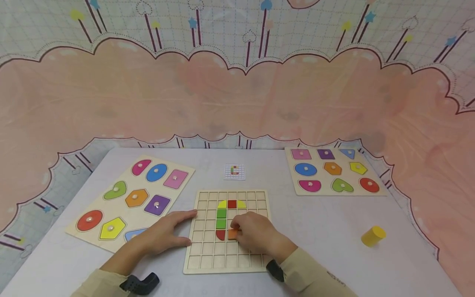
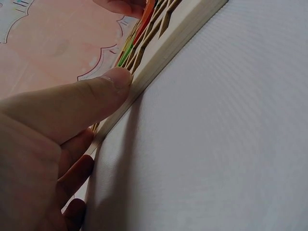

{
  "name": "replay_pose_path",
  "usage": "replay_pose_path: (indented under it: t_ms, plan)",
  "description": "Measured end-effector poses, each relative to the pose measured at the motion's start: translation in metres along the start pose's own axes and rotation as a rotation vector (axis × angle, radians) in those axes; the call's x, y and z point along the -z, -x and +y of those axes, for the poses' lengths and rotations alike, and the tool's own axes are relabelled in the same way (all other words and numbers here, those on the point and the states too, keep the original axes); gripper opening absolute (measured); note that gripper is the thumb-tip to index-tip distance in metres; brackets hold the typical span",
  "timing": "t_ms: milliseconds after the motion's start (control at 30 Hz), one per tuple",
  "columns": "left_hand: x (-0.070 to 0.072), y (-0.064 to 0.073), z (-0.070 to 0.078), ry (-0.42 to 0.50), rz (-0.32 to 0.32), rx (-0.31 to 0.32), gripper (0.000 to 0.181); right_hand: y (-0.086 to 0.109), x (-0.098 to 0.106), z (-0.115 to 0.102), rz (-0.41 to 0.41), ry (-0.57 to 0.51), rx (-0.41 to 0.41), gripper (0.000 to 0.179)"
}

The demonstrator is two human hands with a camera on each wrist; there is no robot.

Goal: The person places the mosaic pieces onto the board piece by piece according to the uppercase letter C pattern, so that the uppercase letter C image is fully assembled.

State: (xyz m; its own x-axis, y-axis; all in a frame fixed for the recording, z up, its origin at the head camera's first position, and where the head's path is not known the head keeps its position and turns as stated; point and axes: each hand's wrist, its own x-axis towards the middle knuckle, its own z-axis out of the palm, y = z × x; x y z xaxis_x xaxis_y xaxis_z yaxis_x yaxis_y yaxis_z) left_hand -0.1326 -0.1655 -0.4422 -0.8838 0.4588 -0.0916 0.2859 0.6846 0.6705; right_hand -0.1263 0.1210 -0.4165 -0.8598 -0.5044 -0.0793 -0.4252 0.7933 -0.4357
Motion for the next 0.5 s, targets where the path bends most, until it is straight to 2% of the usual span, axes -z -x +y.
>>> replay_pose_path:
  t_ms: [300, 500]
  plan:
    - [-0.0002, -0.0001, 0.0006, 0.001, 0.002, 0.012, 0.074, -0.0020, -0.0006, -0.0032, -0.021, 0.007, -0.040, 0.019]
    - [0.0000, 0.0003, 0.0005, 0.007, 0.001, 0.006, 0.074, -0.0029, -0.0005, -0.0021, -0.016, 0.024, -0.014, 0.018]
